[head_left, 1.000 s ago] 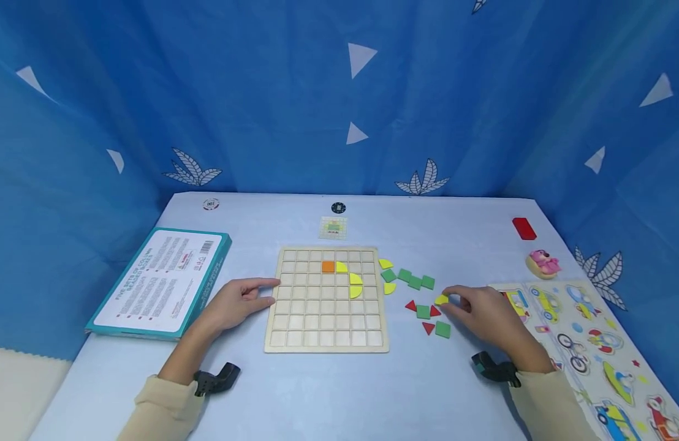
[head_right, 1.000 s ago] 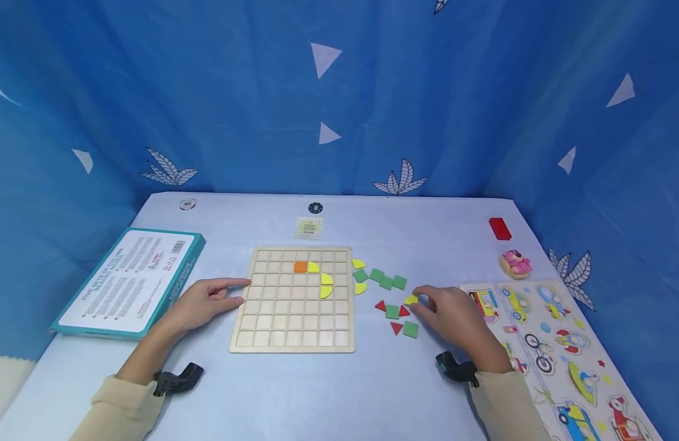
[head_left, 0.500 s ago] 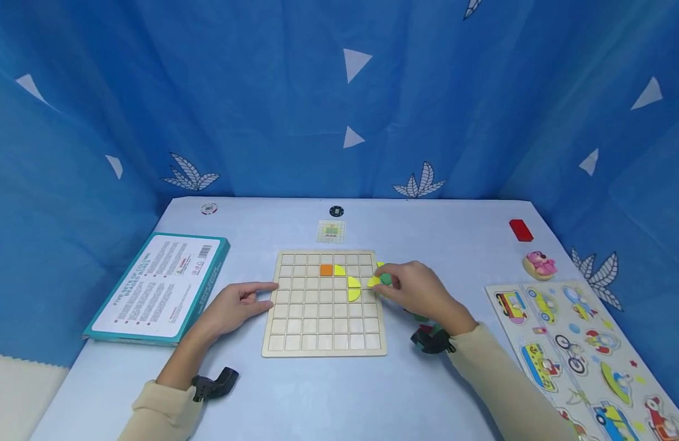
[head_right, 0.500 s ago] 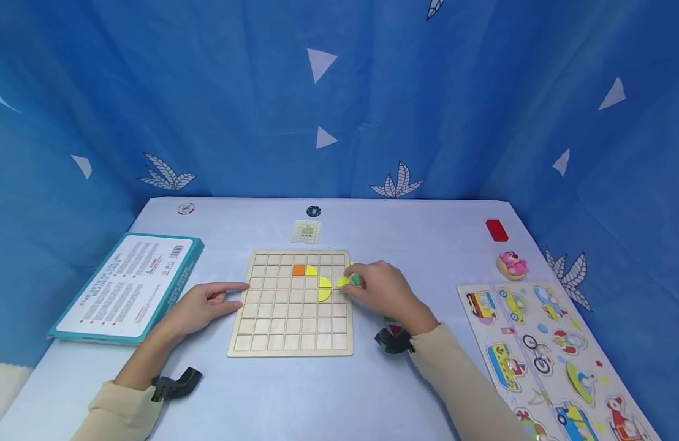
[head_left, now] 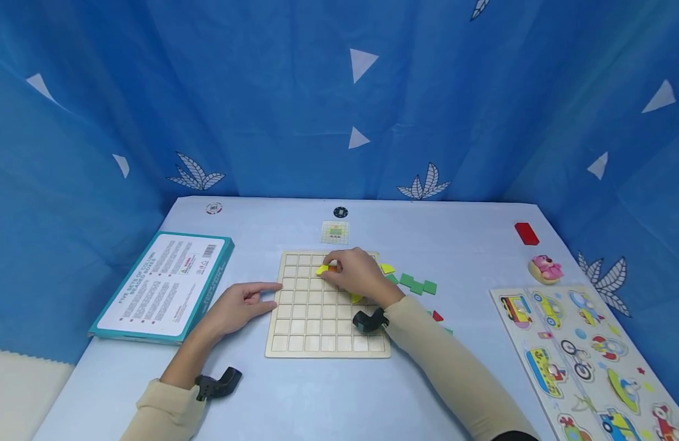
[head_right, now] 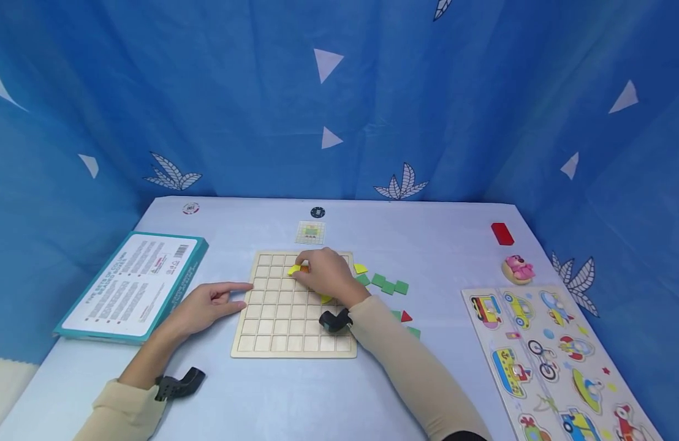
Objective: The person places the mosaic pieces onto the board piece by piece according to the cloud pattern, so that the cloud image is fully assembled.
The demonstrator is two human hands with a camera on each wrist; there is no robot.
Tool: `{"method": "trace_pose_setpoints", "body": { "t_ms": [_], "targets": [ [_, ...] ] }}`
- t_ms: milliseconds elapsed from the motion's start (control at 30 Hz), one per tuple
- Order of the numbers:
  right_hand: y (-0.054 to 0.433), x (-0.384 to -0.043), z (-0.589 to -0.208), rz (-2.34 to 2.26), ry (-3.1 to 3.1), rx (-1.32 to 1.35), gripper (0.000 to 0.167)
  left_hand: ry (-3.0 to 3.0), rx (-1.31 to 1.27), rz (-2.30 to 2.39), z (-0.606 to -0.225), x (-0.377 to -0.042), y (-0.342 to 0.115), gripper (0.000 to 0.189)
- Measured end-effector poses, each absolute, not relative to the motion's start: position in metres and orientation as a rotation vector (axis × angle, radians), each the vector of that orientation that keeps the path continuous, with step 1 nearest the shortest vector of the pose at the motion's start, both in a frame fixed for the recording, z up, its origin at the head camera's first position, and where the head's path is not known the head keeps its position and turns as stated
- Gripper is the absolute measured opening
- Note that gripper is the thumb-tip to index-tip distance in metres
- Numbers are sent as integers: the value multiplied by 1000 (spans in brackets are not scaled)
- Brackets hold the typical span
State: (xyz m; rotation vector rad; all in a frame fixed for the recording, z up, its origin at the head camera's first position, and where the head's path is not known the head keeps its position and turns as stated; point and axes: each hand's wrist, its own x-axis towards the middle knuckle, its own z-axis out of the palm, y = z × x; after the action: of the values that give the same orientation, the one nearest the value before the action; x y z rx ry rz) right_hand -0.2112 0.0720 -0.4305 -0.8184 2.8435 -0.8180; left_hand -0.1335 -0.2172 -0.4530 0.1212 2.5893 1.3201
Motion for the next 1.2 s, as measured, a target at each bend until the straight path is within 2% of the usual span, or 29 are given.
{"method": "trace_pose_setpoints", "body": {
  "t_ms": [300,567,933,1200],
  "targets": [
    [57,-213,-439,-822,2879,-818,27,2584,104,1306,-450,-135,-218,39],
    [61,-212,-430,-818,2869,-805,32,2596,119,1302,-450,-135,-220,40],
    [132,-198,-397,-1012,2940,-687,26,2603,126,1304,-448,-137,-215,40],
    [187,-175,-396,-966,2883,-599,27,2572,131,1329,-450,-135,-216,40]
  ]
}}
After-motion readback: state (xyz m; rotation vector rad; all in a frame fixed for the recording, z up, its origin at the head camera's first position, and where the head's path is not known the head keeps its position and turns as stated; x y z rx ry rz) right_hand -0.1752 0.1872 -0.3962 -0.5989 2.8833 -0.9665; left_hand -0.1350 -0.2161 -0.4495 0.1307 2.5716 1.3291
